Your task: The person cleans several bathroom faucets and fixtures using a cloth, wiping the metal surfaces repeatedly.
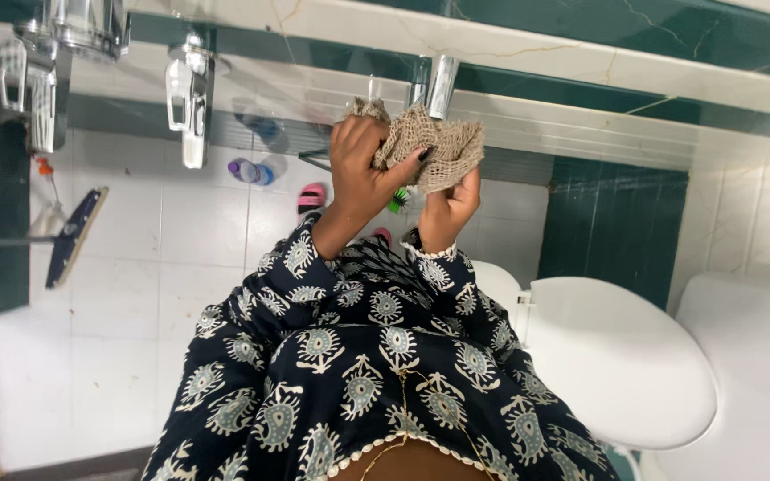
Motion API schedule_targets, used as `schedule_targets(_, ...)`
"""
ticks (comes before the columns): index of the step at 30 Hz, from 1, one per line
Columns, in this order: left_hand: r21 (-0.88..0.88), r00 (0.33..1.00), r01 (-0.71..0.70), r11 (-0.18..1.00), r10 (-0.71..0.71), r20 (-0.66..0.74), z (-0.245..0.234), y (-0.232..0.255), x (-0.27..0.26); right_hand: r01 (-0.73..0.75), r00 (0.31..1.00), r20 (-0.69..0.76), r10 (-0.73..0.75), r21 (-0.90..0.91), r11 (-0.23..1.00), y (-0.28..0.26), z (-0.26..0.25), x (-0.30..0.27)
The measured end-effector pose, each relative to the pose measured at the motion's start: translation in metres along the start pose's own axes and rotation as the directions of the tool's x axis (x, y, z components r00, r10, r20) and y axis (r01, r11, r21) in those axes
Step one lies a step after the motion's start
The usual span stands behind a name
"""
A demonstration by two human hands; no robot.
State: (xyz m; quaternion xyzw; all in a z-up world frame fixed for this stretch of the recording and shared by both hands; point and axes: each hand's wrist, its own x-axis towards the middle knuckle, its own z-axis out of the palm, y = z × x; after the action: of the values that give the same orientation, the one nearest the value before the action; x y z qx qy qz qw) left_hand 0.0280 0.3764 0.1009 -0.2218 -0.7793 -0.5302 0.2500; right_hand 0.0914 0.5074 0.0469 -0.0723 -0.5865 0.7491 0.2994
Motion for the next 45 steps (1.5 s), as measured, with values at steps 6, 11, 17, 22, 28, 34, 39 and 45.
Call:
schedule_targets(6, -0.156, 0.998, -0.003, 0.988, 0.012, 0.056, -0.006, -0.005, 0.057, 0.093, 0.991, -0.092, -0.098, -0.057, 0.994, -0.037, 0.029, 0.027)
schedule_targets(11, -0.185, 0.980, 0.060, 0.981, -0.023, 0.196, 0.003, -0.022, 0.083, 0.022, 0.997, -0.068, -0.030, -0.112, 0.993, -0.035, 0.032, 0.057)
schedule_targets(17, -0.115, 0.934, 0.174, 0.978, -0.127, 0.335, 0.016, -0.055, 0.082, -0.043, 0.997, 0.034, 0.069, -0.497, 0.866, -0.016, 0.058, 0.091)
schedule_targets(22, -0.253, 0.904, 0.310, 0.916, -0.201, 0.377, 0.023, -0.069, 0.086, 0.147, 0.986, 0.075, -0.148, -0.804, 0.576, -0.028, 0.071, 0.099)
schedule_targets(28, -0.178, 0.913, 0.231, 0.957, -0.149, 0.380, 0.029, -0.081, 0.082, 0.053, 0.990, 0.004, -0.143, -0.939, 0.340, -0.035, 0.083, 0.093)
schedule_targets(34, -0.177, 0.911, 0.225, 0.958, -0.142, 0.388, 0.030, -0.091, 0.073, 0.115, 0.976, -0.001, -0.218, -0.848, 0.518, -0.031, 0.088, 0.081)
schedule_targets(39, -0.205, 0.904, 0.252, 0.946, -0.154, 0.399, 0.031, -0.091, 0.082, 0.059, 0.998, 0.030, -0.063, -0.849, 0.525, -0.029, 0.073, 0.091)
schedule_targets(45, -0.332, 0.899, 0.331, 0.883, -0.189, 0.394, 0.033, -0.083, 0.096, 0.154, 0.988, 0.118, -0.101, -0.845, 0.513, -0.037, 0.077, 0.100)
